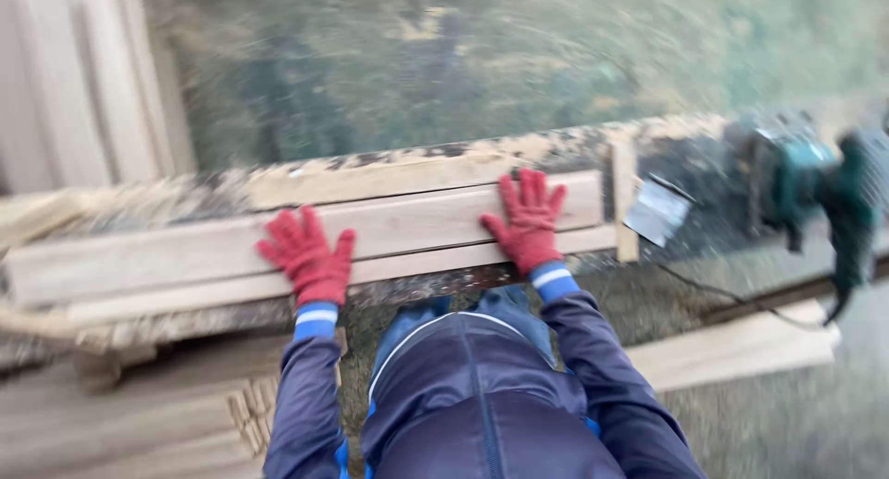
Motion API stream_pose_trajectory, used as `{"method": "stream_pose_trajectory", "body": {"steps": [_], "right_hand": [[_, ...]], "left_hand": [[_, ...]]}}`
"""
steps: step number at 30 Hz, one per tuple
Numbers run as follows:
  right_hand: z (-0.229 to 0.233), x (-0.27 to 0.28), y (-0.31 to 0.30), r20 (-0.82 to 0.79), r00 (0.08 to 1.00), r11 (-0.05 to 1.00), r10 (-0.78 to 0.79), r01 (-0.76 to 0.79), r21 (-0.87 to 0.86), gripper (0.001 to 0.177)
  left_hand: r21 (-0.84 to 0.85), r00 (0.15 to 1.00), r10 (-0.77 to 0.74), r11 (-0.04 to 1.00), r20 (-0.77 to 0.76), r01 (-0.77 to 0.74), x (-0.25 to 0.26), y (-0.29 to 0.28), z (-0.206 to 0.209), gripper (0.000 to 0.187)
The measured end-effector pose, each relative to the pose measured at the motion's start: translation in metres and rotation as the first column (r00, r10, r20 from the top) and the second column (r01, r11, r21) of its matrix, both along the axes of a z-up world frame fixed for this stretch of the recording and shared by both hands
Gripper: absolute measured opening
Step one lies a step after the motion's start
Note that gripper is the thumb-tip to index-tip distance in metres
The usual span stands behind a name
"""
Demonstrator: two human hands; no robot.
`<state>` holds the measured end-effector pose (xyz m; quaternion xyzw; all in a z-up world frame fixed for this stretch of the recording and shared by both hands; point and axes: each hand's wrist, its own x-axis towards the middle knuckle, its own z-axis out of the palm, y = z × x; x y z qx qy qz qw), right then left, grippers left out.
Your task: Sanding a long timber board using an electric orbital sander and a manual sanding block on a workbench.
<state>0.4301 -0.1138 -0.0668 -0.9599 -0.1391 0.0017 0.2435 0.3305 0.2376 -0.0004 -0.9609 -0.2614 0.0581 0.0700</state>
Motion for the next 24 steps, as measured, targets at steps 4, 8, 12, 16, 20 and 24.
{"method": "stream_pose_trajectory", "body": {"steps": [4, 8, 12, 16, 20, 24], "right_hand": [[-0.018, 0.003, -0.013, -0.038, 0.998, 0.997, -0.055, 0.053, -0.064, 0.084], [-0.035, 0.002, -0.033, -0.023, 0.999, 0.998, -0.042, 0.041, -0.043, 0.082], [-0.046, 0.009, -0.043, -0.073, 0.997, 0.999, 0.033, -0.036, -0.033, 0.085], [-0.003, 0.021, -0.142, -0.038, 0.998, 0.934, 0.056, -0.039, 0.354, 0.079], [0.053, 0.031, -0.314, 0.207, 0.913, 0.935, -0.351, 0.333, 0.121, 0.075], [0.011, 0.025, -0.466, -0.151, 0.833, 0.847, -0.532, 0.528, -0.067, 0.074]], "left_hand": [[0.028, 0.994, -0.005, 1.000, -0.106, 0.008, 0.005, -0.004, -0.010, 0.101], [0.031, 0.993, -0.054, 0.998, -0.100, 0.058, -0.001, -0.011, -0.023, 0.108], [0.030, 0.994, -0.020, 0.999, -0.105, 0.023, 0.000, -0.006, -0.029, 0.111], [0.003, 0.995, -0.098, 0.995, 0.031, 0.098, 0.006, -0.030, -0.011, 0.121], [-0.097, 0.918, 0.306, 0.952, 0.250, -0.291, 0.012, -0.129, 0.023, 0.110], [-0.125, 0.849, 0.314, 0.949, 0.425, -0.289, 0.007, -0.196, -0.007, 0.099]]}}
